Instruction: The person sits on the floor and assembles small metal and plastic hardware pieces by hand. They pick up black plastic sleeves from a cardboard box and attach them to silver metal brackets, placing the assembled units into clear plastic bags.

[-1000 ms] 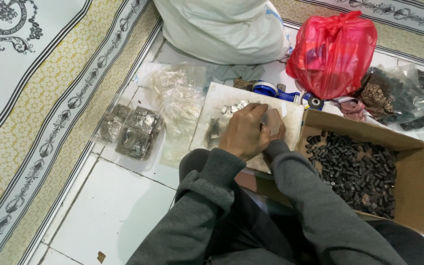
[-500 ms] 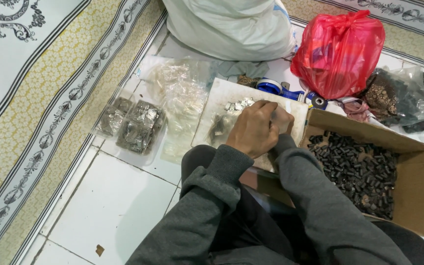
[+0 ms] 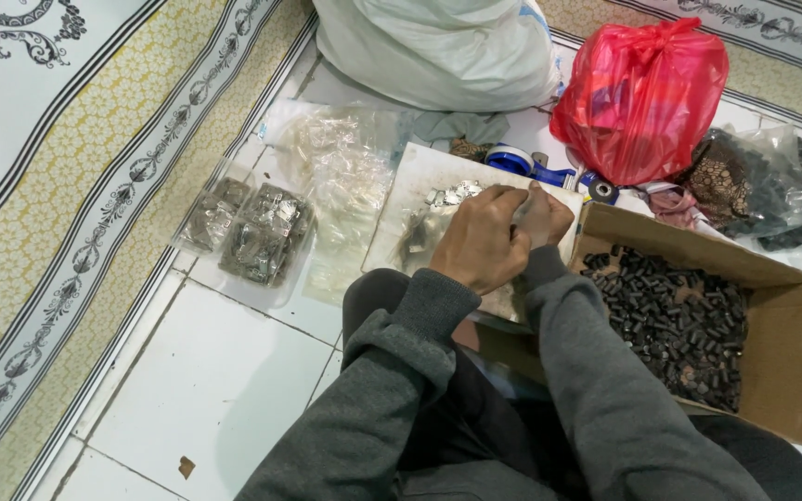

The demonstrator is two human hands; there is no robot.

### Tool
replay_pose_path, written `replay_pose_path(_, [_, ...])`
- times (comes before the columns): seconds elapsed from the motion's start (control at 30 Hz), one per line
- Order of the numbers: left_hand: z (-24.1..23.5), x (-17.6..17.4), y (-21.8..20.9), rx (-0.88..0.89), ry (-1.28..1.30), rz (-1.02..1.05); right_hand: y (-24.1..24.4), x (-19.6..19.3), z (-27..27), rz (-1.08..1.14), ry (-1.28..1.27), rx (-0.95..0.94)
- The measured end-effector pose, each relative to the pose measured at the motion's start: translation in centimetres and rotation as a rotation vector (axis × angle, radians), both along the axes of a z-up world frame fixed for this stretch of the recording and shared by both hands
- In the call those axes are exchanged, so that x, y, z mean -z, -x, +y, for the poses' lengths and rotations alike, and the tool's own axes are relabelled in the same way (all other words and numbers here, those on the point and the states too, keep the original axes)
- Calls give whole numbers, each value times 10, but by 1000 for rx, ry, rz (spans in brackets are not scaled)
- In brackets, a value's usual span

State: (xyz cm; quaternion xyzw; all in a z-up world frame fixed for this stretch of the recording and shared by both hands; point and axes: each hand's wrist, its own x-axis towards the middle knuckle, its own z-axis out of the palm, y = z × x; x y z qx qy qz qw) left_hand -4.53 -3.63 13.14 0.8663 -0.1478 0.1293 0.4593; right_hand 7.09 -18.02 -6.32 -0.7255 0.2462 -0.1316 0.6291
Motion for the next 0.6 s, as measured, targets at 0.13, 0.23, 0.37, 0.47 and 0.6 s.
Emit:
replay_pose_path(0.13, [4, -10, 3, 7, 27, -21, -4, -22, -8, 72, -201, 110])
replay_pose_path(0.23, [3, -8, 3, 6, 32, -22, -3, -29, -12, 102, -285, 99])
replay_pose_path(0.37, [3, -6, 2, 3, 31, -35, 7, -65, 3, 148, -561, 82])
replay_pose_path(0.47, [4, -4, 0, 2, 38, -40, 13, -74, 1, 145, -873, 65])
replay_pose_path(0.6, [8, -10, 1, 10, 59, -41, 12, -51, -18, 162, -1102, 20])
